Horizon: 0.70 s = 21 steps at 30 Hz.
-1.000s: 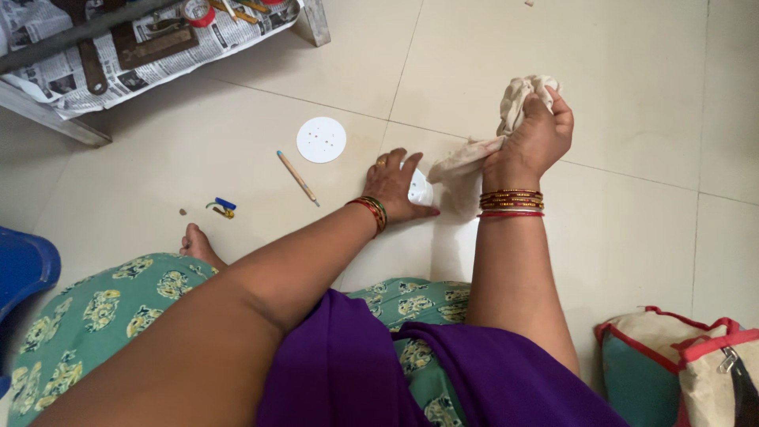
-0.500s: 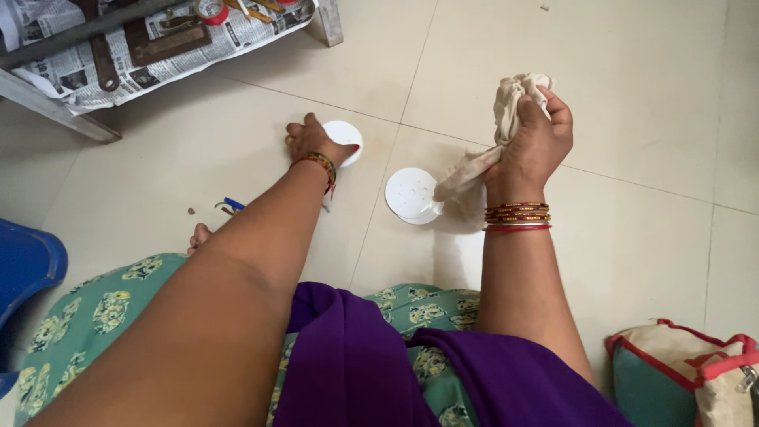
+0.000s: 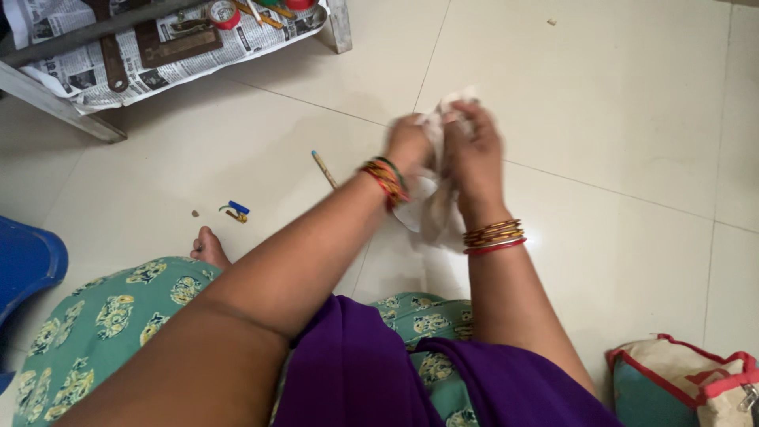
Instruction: The person assembles a white electrical fixture by connecting wires to a socket and inserting a bulb. They then clean the fixture and the surrounding floor area with a cloth.
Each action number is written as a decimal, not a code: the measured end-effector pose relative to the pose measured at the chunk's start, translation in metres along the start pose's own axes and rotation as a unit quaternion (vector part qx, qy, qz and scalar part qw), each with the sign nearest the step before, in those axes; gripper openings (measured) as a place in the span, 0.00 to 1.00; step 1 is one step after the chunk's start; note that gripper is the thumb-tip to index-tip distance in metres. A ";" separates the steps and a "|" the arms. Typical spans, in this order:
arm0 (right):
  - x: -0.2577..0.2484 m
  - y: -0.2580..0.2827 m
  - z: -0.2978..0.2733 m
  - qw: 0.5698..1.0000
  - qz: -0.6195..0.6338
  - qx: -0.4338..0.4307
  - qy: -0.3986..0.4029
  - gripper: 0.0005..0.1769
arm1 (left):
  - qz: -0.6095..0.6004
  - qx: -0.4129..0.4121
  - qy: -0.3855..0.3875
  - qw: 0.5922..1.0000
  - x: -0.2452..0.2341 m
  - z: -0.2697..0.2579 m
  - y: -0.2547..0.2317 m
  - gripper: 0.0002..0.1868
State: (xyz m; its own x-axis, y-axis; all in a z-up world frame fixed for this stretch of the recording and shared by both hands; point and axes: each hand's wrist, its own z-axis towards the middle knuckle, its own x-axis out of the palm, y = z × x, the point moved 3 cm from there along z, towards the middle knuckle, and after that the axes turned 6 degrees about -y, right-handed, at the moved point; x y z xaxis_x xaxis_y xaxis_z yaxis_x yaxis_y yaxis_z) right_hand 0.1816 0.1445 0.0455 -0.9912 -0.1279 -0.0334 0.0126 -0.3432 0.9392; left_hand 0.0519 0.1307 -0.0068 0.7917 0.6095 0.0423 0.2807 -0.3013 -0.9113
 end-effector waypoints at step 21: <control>-0.013 0.063 0.001 0.998 0.020 -0.052 -0.003 0.11 | 0.090 0.258 -0.184 0.944 0.016 -0.070 -0.075 0.27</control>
